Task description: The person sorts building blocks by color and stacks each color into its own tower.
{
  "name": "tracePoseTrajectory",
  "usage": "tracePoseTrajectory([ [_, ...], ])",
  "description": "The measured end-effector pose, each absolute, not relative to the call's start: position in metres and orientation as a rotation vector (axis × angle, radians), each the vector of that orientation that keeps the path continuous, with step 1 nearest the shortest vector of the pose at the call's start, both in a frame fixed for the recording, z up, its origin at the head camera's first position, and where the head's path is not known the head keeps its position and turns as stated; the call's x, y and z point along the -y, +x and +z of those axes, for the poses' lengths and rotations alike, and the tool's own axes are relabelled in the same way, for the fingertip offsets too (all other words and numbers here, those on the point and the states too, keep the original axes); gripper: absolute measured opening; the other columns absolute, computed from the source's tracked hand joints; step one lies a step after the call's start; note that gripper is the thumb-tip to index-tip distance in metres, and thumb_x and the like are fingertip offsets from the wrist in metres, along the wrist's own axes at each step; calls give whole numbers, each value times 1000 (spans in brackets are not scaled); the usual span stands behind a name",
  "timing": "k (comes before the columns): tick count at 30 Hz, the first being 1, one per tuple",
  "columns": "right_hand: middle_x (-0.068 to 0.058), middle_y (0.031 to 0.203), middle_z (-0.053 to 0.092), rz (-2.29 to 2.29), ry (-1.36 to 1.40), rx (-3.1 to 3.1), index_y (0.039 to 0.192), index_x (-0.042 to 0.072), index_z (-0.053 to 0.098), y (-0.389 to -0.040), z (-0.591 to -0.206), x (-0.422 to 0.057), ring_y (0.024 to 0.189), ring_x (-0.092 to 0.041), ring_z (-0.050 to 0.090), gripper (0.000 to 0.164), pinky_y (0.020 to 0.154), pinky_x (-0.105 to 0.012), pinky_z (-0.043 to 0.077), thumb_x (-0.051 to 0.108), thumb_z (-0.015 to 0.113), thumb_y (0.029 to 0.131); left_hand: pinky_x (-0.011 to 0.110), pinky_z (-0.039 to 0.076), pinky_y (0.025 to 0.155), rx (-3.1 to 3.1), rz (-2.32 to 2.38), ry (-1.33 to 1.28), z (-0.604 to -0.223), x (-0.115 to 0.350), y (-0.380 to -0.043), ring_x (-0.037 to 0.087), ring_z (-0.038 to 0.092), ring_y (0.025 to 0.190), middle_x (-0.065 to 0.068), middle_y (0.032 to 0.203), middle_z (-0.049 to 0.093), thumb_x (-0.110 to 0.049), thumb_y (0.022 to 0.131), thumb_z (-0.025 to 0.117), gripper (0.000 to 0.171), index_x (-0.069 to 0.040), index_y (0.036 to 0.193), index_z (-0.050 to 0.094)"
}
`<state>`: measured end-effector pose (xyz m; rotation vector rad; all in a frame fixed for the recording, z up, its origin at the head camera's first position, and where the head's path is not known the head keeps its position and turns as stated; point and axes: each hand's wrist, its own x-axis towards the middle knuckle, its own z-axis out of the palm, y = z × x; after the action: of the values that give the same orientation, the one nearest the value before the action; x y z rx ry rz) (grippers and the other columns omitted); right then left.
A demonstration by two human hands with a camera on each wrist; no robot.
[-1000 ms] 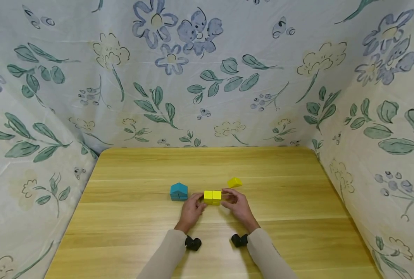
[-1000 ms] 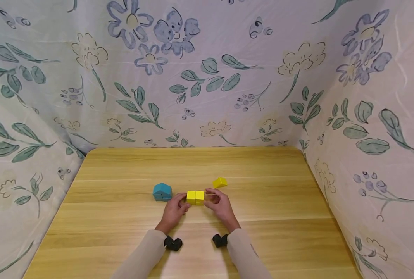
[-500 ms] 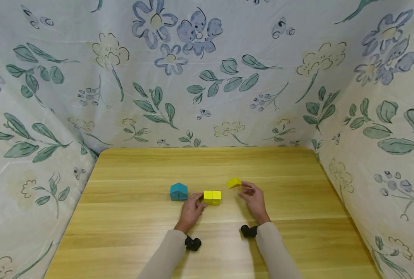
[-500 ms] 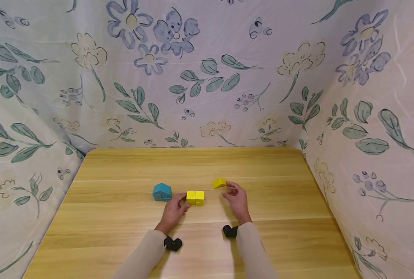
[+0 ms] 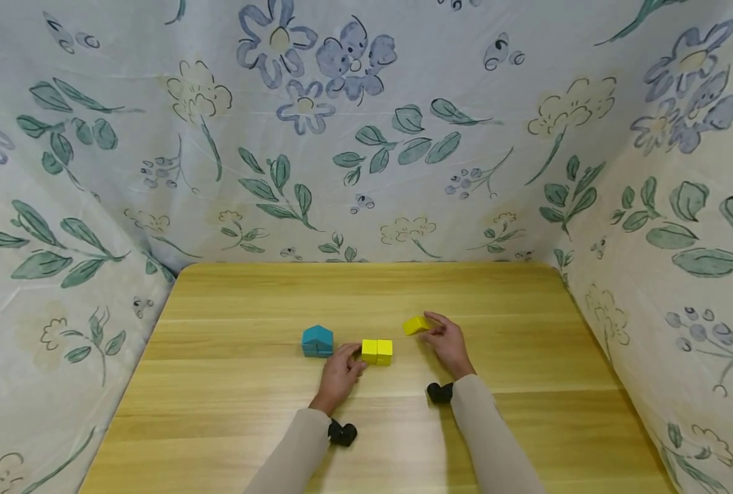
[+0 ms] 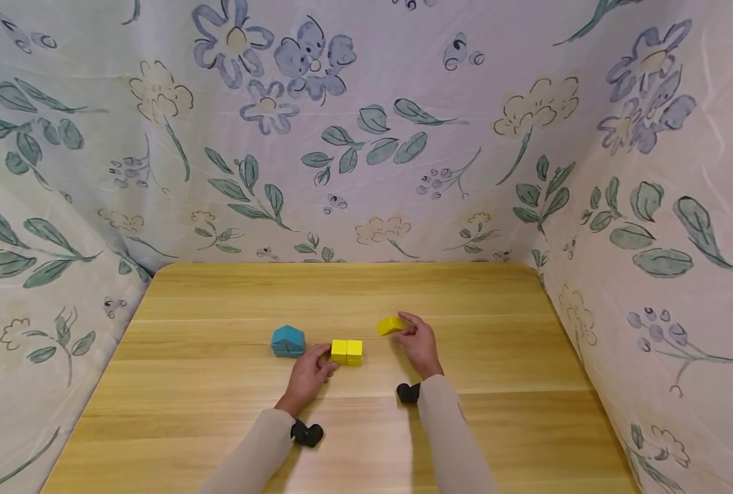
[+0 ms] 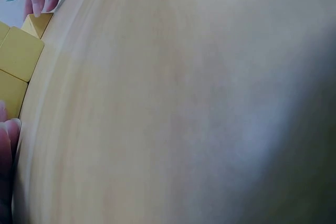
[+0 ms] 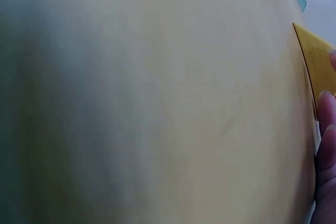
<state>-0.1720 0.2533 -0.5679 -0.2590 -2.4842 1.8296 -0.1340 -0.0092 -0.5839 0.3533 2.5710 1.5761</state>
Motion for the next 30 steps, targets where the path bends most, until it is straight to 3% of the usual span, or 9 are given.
tracePoseTrajectory([
  [7,-21,104,63,1777,-257,2555,123,-3,63,-177,-566,-252,72,-15,49,44,56,-18,41,-3,75,80,21,50,55,-2573,1563,345,-585,9,-135,5,54,58,2,92,55,-11,93,64,40,1,130,56],
  [14,-12,86,61,1688,-277,2592,115,-3,67,-176,-569,-253,67,-16,45,40,54,-20,38,-2,78,77,21,50,55,-2570,1560,337,-585,9,-135,5,54,58,2,93,56,-10,93,64,40,1,130,55],
  [22,-16,103,63,1614,-287,2675,116,-3,67,-177,-566,-250,74,-18,45,41,60,-22,39,0,78,77,21,50,55,-2566,1565,339,-583,9,-133,5,54,59,3,95,57,-10,92,65,40,1,129,56],
  [30,-15,104,63,1573,-306,2711,116,-2,67,-178,-567,-249,74,-19,46,40,61,-23,40,0,79,77,21,50,54,-2565,1580,344,-581,9,-133,5,54,59,5,96,57,-9,92,65,40,2,129,56],
])
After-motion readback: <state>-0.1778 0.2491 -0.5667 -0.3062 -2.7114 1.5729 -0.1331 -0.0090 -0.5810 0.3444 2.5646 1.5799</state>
